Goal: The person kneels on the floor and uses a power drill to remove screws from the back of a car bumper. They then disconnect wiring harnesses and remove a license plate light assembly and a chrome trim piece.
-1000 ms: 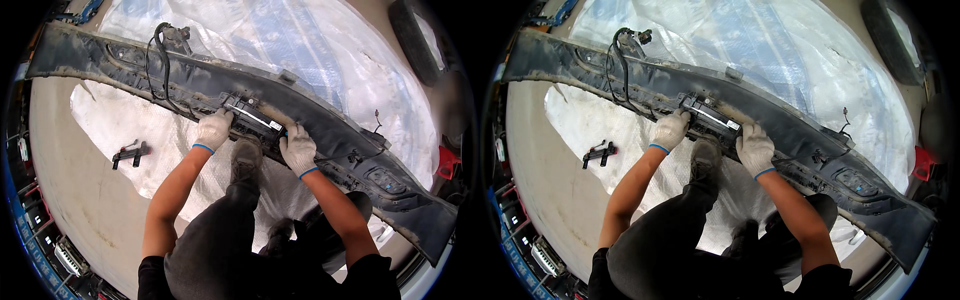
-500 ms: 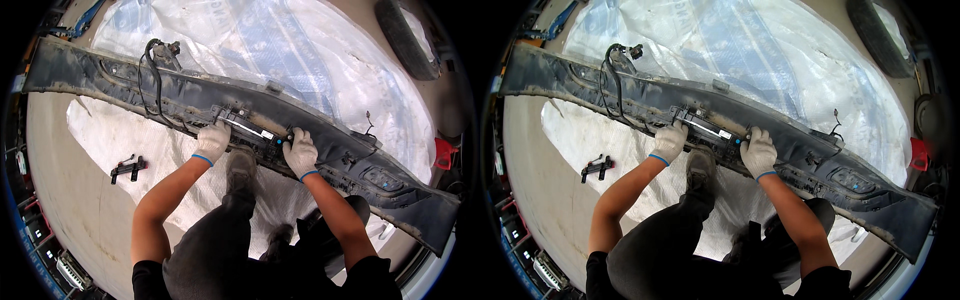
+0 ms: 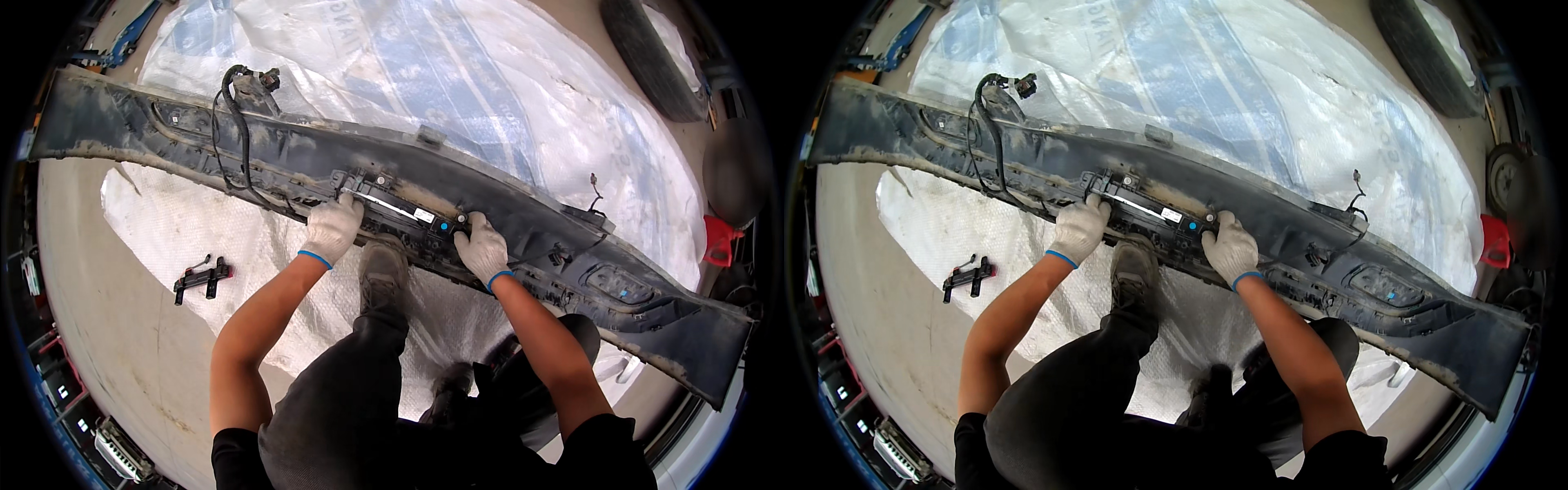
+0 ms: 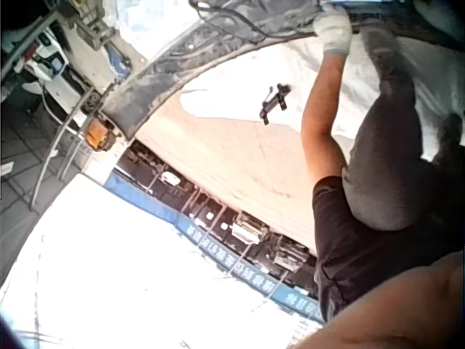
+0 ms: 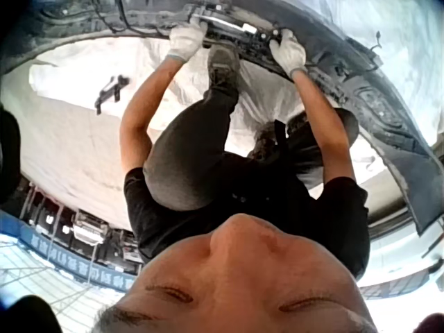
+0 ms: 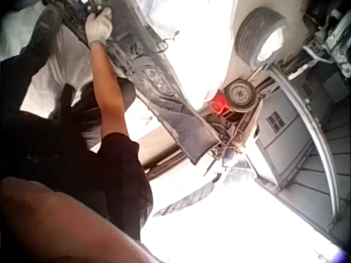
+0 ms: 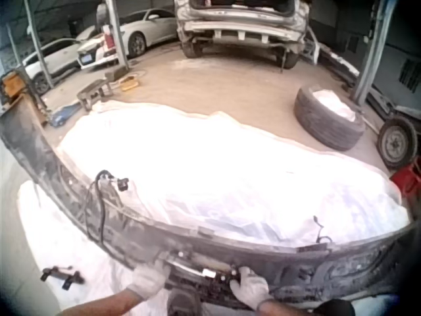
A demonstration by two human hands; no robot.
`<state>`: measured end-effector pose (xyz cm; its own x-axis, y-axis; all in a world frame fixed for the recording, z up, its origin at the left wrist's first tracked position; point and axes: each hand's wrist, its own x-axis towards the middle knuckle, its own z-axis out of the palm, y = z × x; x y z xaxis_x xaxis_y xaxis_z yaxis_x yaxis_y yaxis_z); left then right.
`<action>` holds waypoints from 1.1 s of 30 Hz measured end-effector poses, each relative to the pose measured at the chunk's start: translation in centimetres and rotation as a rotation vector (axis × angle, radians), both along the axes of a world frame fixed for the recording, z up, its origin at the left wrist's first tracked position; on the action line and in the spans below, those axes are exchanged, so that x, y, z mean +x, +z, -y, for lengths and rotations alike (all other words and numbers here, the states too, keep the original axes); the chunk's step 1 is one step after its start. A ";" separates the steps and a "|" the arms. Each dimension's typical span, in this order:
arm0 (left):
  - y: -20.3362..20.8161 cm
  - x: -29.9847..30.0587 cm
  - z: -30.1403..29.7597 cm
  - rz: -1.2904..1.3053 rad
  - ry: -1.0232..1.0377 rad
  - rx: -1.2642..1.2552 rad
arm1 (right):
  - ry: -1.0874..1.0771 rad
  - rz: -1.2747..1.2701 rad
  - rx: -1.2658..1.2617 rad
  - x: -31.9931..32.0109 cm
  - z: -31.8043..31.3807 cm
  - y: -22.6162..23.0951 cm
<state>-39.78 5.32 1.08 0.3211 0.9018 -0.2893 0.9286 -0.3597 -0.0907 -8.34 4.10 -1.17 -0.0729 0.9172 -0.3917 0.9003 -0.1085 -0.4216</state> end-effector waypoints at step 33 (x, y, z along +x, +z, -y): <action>0.2 -0.3 -1.1 0.247 0.263 -0.026 | 0.083 0.006 -0.112 -0.1 -0.3 1.1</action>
<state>-40.12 6.39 1.24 0.1419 0.9561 -0.2564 0.9826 -0.1046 0.1537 -8.40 4.37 -0.05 -0.1441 0.8587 -0.4918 0.9107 -0.0794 -0.4054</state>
